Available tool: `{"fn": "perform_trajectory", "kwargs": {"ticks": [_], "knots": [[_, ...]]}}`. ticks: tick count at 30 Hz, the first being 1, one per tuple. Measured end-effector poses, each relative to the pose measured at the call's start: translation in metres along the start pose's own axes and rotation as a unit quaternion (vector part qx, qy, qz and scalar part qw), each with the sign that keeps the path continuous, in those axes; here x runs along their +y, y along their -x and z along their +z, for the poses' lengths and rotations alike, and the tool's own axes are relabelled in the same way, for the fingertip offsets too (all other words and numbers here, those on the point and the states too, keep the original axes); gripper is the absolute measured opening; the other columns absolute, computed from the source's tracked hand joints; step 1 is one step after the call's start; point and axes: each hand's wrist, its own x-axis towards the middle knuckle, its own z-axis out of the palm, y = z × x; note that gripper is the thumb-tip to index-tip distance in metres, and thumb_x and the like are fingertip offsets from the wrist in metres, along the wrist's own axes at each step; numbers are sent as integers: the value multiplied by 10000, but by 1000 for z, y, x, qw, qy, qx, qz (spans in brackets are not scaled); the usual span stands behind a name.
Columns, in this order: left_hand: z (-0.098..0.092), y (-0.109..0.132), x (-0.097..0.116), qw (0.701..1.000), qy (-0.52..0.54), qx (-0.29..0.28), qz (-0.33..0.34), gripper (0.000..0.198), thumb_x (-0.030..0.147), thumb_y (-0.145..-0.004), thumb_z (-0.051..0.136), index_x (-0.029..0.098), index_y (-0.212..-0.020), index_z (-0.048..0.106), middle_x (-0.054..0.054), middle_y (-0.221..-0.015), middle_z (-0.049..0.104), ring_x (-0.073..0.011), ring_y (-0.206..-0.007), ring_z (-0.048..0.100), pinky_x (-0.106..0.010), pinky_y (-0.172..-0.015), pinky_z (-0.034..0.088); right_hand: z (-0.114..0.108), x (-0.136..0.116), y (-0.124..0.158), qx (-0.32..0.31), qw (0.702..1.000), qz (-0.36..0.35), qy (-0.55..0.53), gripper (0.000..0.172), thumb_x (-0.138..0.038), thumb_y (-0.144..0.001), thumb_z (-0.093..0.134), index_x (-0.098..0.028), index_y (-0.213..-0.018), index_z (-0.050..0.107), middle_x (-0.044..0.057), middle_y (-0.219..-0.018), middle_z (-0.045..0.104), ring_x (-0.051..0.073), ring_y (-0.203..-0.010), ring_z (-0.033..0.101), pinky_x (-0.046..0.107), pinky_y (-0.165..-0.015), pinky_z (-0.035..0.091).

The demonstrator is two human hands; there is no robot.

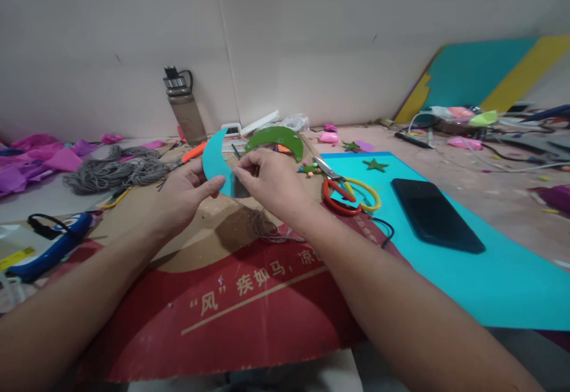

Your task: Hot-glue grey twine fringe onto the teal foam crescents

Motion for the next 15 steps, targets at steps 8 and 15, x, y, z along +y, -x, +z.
{"fn": "perform_trajectory", "kwargs": {"ticks": [8, 15], "knots": [[5, 1, -9, 999, 20, 1, -48, 403, 293, -609, 852, 166, -943, 665, -54, -921, 730, -203, -833, 668, -349, -791, 533, 3, -4, -2, -48, 997, 49, -23, 154, -247, -813, 569, -167, -695, 628, 16, -697, 640, 131, -643, 543, 272, -602, 391], [2, -1, -12, 995, 66, -32, -66, 434, 215, -592, 846, 162, -984, 667, -61, -977, 741, -198, -857, 678, -343, -822, 526, -10, -1, -4, -146, 968, 157, -132, 289, -383, -788, 634, -175, -604, 553, -46, -535, 432, 86, -524, 354, 260, -504, 255]]}}
